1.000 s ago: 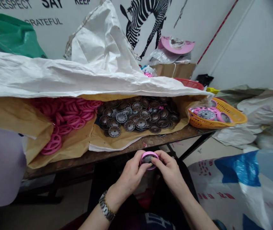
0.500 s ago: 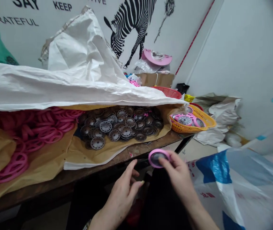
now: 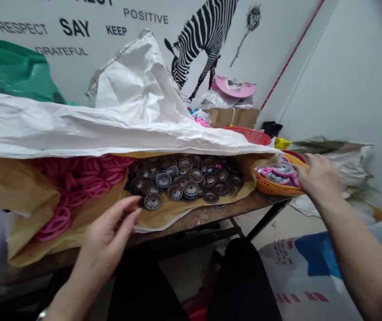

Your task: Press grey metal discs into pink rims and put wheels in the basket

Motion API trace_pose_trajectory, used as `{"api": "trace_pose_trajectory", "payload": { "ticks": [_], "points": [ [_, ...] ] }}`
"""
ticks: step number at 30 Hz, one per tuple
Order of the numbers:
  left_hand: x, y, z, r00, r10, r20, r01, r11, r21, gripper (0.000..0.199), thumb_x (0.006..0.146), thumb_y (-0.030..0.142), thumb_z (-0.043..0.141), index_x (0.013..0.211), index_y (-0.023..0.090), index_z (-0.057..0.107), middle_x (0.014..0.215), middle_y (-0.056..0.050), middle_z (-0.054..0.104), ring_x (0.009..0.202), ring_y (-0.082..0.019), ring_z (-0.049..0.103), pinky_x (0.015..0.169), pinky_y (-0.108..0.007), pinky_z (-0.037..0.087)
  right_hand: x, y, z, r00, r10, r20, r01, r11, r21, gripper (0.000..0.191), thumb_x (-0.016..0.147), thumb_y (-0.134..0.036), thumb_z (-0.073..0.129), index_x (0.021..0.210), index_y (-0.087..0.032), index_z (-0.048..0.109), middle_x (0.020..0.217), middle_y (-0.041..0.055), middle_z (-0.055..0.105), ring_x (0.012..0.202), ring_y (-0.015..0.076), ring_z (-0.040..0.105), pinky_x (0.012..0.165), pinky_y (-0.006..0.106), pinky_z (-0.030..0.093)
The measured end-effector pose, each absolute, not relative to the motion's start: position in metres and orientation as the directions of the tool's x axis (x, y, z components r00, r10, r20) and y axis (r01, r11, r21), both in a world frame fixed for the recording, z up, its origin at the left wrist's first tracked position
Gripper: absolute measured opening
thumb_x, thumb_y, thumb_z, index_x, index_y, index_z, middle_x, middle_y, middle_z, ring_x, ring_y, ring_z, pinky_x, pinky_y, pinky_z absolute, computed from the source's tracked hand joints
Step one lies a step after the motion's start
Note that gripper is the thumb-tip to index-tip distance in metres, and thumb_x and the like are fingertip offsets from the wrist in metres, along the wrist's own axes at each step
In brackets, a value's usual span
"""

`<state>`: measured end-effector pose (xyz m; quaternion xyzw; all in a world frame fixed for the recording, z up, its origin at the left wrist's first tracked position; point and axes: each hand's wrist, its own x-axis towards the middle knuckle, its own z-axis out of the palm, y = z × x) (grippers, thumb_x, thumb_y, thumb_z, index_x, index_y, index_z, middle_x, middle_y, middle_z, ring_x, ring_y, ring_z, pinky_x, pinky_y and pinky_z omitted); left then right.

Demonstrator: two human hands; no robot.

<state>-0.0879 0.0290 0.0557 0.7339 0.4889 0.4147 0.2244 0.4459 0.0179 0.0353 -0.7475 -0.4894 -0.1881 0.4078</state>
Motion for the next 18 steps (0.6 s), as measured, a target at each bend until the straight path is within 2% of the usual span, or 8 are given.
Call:
{"api": "trace_pose_trajectory", "payload": {
  "ticks": [4,7,10,14,18],
  "points": [
    [-0.131,0.052,0.062,0.039,0.891,0.452,0.724,-0.338,0.602,0.039,0.087,0.048,0.055,0.114,0.023,0.065,0.104,-0.005,0.072,0.077,-0.023,0.067,0.074,-0.034,0.054,0.420,0.012,0.021,0.470,0.622,0.626,0.882,-0.295,-0.368,0.025,0.085,-0.034,0.059,0.100,-0.016,0.069,0.105,0.0222,0.066,0.103,0.0379,0.058,0.084,0.047,0.039],
    [-0.153,0.068,0.065,0.024,0.884,0.467,0.853,-0.261,0.452,0.036,0.088,0.044,0.049,0.109,0.020,0.065,0.110,-0.008,0.071,0.096,-0.029,0.066,0.086,-0.040,0.052,0.389,0.005,0.022,0.443,0.548,0.710,0.894,-0.215,-0.392,0.029,0.091,-0.035,0.051,0.104,-0.015,0.069,0.103,0.0199,0.068,0.100,0.0359,0.061,0.085,0.046,0.042],
    [-0.166,0.082,0.067,0.060,0.902,0.428,0.941,-0.194,0.277,0.037,0.091,0.041,0.044,0.109,0.016,0.064,0.112,-0.013,0.068,0.105,-0.033,0.062,0.092,-0.045,0.049,0.346,0.002,0.026,0.418,0.477,0.773,0.892,-0.053,-0.450,0.027,0.092,-0.036,0.052,0.102,-0.018,0.069,0.100,0.0152,0.070,0.094,0.0310,0.064,0.085,0.043,0.046],
    [-0.171,0.098,0.066,0.116,0.942,0.314,0.985,-0.150,0.088,0.040,0.095,0.035,0.040,0.117,0.010,0.063,0.110,-0.015,0.065,0.106,-0.033,0.060,0.092,-0.043,0.048,0.279,0.016,0.021,0.238,0.695,0.678,0.857,0.178,-0.483,0.023,0.092,-0.036,0.054,0.098,-0.021,0.069,0.096,0.0092,0.072,0.088,0.0259,0.066,0.082,0.039,0.050],
    [-0.168,0.112,0.056,0.145,0.948,0.284,0.989,-0.151,0.001,0.043,0.098,0.033,0.034,0.123,0.010,0.061,0.112,-0.018,0.064,0.106,-0.033,0.060,0.091,-0.042,0.047,0.220,0.046,0.008,0.001,0.814,0.582,0.886,0.269,-0.378,0.030,0.094,-0.036,0.053,0.112,-0.017,0.068,0.107,0.0119,0.071,0.101,0.0289,0.063,0.090,0.042,0.048]
  ]
}}
